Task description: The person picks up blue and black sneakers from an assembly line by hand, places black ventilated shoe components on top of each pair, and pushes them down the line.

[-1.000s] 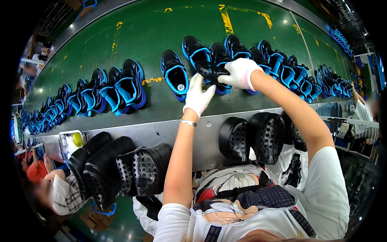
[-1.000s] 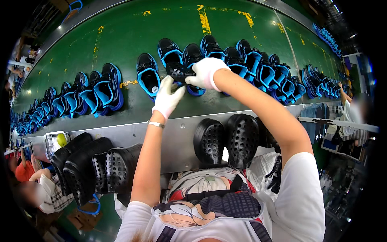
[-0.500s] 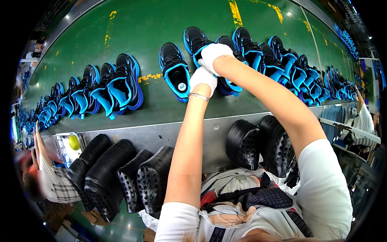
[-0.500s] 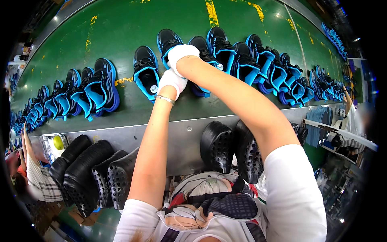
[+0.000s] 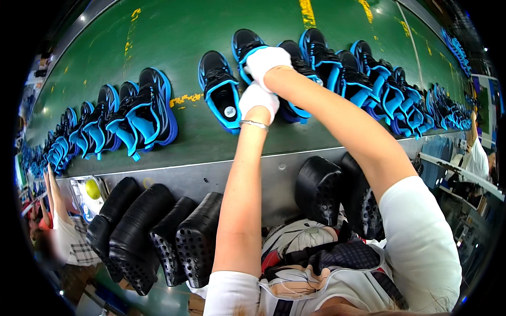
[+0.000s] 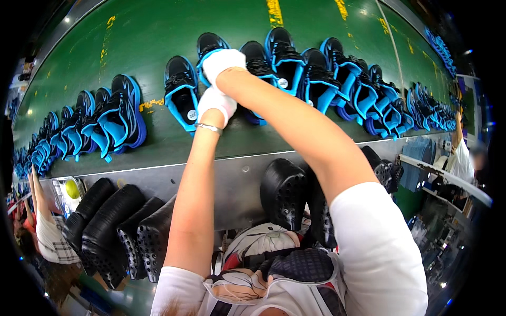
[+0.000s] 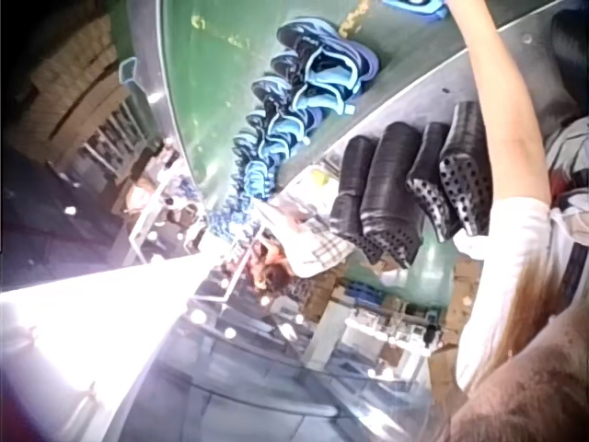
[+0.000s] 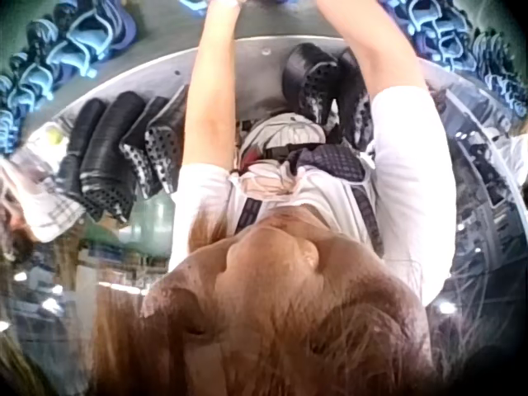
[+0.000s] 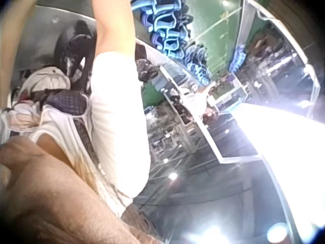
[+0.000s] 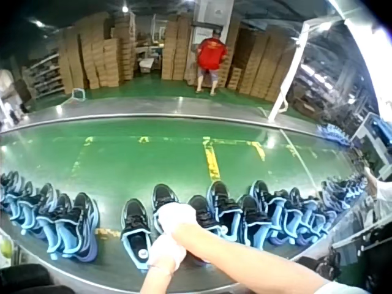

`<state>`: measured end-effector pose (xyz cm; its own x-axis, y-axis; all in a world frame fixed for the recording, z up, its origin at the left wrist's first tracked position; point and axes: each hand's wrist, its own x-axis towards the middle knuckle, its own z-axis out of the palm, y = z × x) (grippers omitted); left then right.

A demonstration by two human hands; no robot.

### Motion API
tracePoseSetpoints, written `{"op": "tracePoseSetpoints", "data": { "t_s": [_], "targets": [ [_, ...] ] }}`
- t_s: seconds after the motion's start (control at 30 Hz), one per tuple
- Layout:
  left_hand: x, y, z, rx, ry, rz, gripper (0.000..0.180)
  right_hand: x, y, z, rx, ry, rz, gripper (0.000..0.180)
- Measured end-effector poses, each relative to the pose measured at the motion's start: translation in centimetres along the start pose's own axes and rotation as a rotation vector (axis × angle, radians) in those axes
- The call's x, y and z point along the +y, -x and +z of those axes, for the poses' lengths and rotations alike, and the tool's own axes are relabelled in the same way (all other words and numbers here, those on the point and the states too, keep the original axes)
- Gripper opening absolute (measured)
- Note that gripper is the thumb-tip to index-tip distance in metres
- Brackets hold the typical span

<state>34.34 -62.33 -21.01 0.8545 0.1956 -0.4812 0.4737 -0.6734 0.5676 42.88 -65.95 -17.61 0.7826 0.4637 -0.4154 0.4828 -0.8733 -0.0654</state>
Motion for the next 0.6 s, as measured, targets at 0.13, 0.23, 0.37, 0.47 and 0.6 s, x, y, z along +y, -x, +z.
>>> {"op": "tracePoseSetpoints", "data": {
  "t_s": [0.13,0.23,0.37,0.47,0.6],
  "targets": [
    [-1.8,-0.5,0.5,0.007,-0.073,0.061,0.029,-0.7,0.9,-1.0,-0.035,-0.006,-0.050,0.032],
    [0.3,1.2,-2.1,-0.067,-0.194,0.129,0.043,1.7,4.1,-5.1,-0.129,-0.146,-0.110,0.038],
    [-0.9,3.3,-2.4,-0.036,-0.183,0.208,0.044,7.9,11.4,-9.1,0.157,-0.263,-0.253,0.034],
    [-3.5,5.5,-1.2,0.138,-0.189,0.364,0.043,15.1,19.8,-11.7,0.258,-0.261,-0.144,0.037],
    [-2.9,9.6,0.0,0.436,0.024,0.440,0.040,26.3,33.1,-10.2,0.334,-0.222,0.287,0.035]
  ]
}}
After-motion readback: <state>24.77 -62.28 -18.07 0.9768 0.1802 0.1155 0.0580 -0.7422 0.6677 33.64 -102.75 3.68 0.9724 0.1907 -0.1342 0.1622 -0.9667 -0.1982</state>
